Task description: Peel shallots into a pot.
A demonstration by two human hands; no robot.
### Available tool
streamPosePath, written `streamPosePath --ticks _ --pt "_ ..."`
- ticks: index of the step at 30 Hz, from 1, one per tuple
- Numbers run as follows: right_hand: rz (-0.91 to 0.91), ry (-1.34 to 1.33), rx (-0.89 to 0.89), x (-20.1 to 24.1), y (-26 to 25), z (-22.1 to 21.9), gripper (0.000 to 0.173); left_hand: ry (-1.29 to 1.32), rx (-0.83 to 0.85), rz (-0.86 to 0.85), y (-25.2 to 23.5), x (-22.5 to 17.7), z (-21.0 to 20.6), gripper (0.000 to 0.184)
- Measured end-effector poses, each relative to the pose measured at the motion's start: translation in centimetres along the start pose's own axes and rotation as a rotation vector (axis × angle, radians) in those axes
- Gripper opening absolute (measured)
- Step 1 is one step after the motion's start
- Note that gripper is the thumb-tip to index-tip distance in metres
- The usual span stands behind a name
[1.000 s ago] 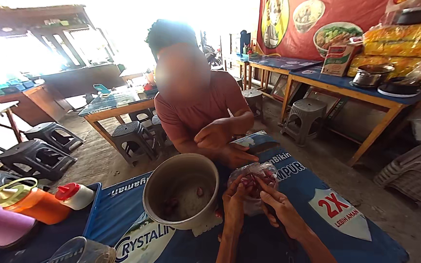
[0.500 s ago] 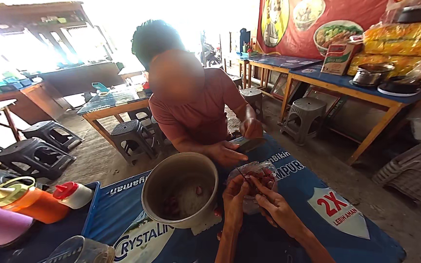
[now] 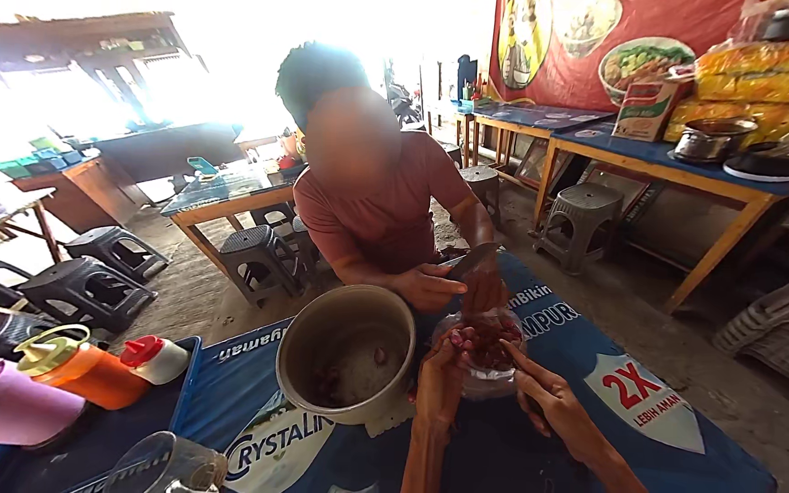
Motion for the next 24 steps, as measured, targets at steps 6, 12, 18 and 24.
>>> streamPosePath --ticks 6,12,18,24 --pt "0.005 0.096 -0.114 -2.4 2.1 2.3 0.050 -0.154 0.050 -0.068 2.0 -1.1 -1.3 0.025" --pt "-0.102 0.026 -0.183 -4.9 3.8 4.0 0.048 -1.219 0.029 -0.745 6.8 -11.2 -4.7 0.024" --pt "-0.103 -0.006 -0.188 -4.9 4.1 4.0 0.047 -1.688 -0.096 -0.830 7.9 -12.4 -3.5 0.029" --pt "-0.115 0.047 -0.173 -4.8 4.3 3.7 0.047 -1.893 0.017 -0.119 9.2 -1.5 1.9 0.045"
Point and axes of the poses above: each hand's wrist, its own y-axis away from the middle knuckle, its own z-axis out of the back of the hand, x = y × z, the point moved 6 cm from there along -y, towards the middle knuckle, and after that the axes turned 11 degrees about y, right-handed, at the moved point
